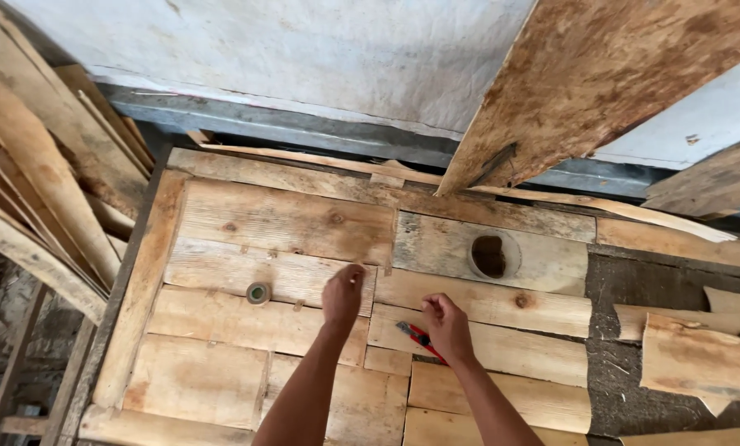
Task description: Fitting and trimming small wood strips into gaps on a wooden panel using a utility knife.
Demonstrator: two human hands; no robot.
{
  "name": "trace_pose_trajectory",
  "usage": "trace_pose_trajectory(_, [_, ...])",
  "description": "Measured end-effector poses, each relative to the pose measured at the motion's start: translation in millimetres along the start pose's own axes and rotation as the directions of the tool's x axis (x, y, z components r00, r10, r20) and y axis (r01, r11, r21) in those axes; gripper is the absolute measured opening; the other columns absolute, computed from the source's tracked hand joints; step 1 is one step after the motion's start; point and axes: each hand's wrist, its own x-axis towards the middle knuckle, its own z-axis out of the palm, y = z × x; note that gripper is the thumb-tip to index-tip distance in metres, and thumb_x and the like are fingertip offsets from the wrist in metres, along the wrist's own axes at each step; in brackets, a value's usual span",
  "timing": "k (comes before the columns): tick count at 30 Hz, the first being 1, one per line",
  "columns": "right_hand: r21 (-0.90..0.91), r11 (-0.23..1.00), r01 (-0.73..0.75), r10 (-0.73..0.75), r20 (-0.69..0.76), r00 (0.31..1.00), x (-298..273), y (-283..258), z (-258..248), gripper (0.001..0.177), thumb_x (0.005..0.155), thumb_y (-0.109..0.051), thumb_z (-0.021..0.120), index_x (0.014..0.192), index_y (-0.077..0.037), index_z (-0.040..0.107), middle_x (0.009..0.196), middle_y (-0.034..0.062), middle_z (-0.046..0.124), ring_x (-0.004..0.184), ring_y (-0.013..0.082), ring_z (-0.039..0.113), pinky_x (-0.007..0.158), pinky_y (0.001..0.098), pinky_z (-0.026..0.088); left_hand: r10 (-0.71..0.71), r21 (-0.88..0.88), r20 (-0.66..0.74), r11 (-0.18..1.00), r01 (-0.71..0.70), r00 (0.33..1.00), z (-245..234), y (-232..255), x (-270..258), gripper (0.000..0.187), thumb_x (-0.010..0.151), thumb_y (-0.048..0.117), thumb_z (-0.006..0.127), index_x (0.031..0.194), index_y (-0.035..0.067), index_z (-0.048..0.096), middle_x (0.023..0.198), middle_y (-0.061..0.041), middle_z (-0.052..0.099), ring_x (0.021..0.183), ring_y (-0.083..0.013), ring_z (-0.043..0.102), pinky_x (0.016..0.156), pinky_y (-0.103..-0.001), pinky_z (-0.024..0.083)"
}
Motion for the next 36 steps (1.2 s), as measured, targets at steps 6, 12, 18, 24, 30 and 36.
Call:
trace_pose_trajectory(6, [0.397,0.841,-0.368,0.308,0.208,0.928,-6,-23,1,0.022,0.099,-0.025,0.059,0.116,-0.012,0.067,0.097,-0.0009,0.076,0.088,0.0105,0.073,0.080,0.0272,0.060,0.250,-0.174,0.134,0.959,-0.225,0.959,27,23,-59,0.008,0.094,0.016,0.072,0.095,0.009,0.075,0.094,-0.009,0.078,0.076,-0.0254,0.077,0.068,-0.038,0.061])
trace_pose_trajectory(12, [0.409,0.867,-0.283,0.235,0.164,0.958,-18,31,-2,0.020,0.099,-0.019,0.068,0.105,0.000,0.070,0.087,0.0068,0.072,0.077,0.0134,0.068,0.069,0.0290,0.055,0.321,-0.258,0.139,0.925,-0.278,0.937,31,43,-115,0.010,0.085,0.009,0.076,0.094,0.004,0.077,0.094,-0.013,0.078,0.087,-0.0296,0.073,0.077,-0.039,0.058])
trace_pose_trajectory(18, [0.444,0.863,-0.242,0.197,0.146,0.970,-49,46,-19,0.015,0.097,-0.014,0.066,0.098,0.000,0.069,0.086,0.0030,0.076,0.077,0.0089,0.069,0.070,0.0261,0.056,-0.013,-0.335,0.231,0.938,0.092,0.973,59,48,-144,0.014,0.086,0.014,0.081,0.092,0.002,0.078,0.085,-0.012,0.078,0.076,-0.0231,0.073,0.070,-0.034,0.058])
trace_pose_trajectory(24, [0.572,0.779,-0.259,0.263,0.077,0.962,-55,81,-32,0.014,0.095,-0.014,0.068,0.098,-0.001,0.064,0.084,0.0045,0.071,0.074,0.0116,0.068,0.066,0.0290,0.057,-0.140,-0.537,0.233,0.806,0.247,0.962,91,62,-151,0.023,0.085,0.014,0.076,0.104,0.001,0.069,0.083,-0.010,0.076,0.072,-0.0125,0.073,0.064,-0.029,0.059])
trace_pose_trajectory(30, [0.379,0.909,-0.176,0.216,-0.067,0.974,-44,61,-71,0.019,0.100,-0.022,0.064,0.099,-0.003,0.068,0.085,0.0031,0.075,0.077,0.0126,0.071,0.066,0.0285,0.054,-0.069,-0.482,0.255,0.856,0.188,0.964,131,81,-131,0.017,0.090,0.015,0.076,0.097,-0.001,0.076,0.082,-0.008,0.078,0.072,-0.0110,0.072,0.067,-0.028,0.057])
trace_pose_trajectory(36, [0.404,0.894,-0.195,0.256,-0.105,0.961,-14,36,-105,0.022,0.101,-0.024,0.063,0.102,-0.003,0.068,0.092,0.0040,0.075,0.085,0.0142,0.073,0.072,0.0302,0.056,-0.132,-0.493,0.364,0.813,0.311,0.922,150,118,-100,0.014,0.092,0.012,0.072,0.098,-0.001,0.075,0.082,-0.007,0.076,0.073,-0.0114,0.067,0.068,-0.028,0.054])
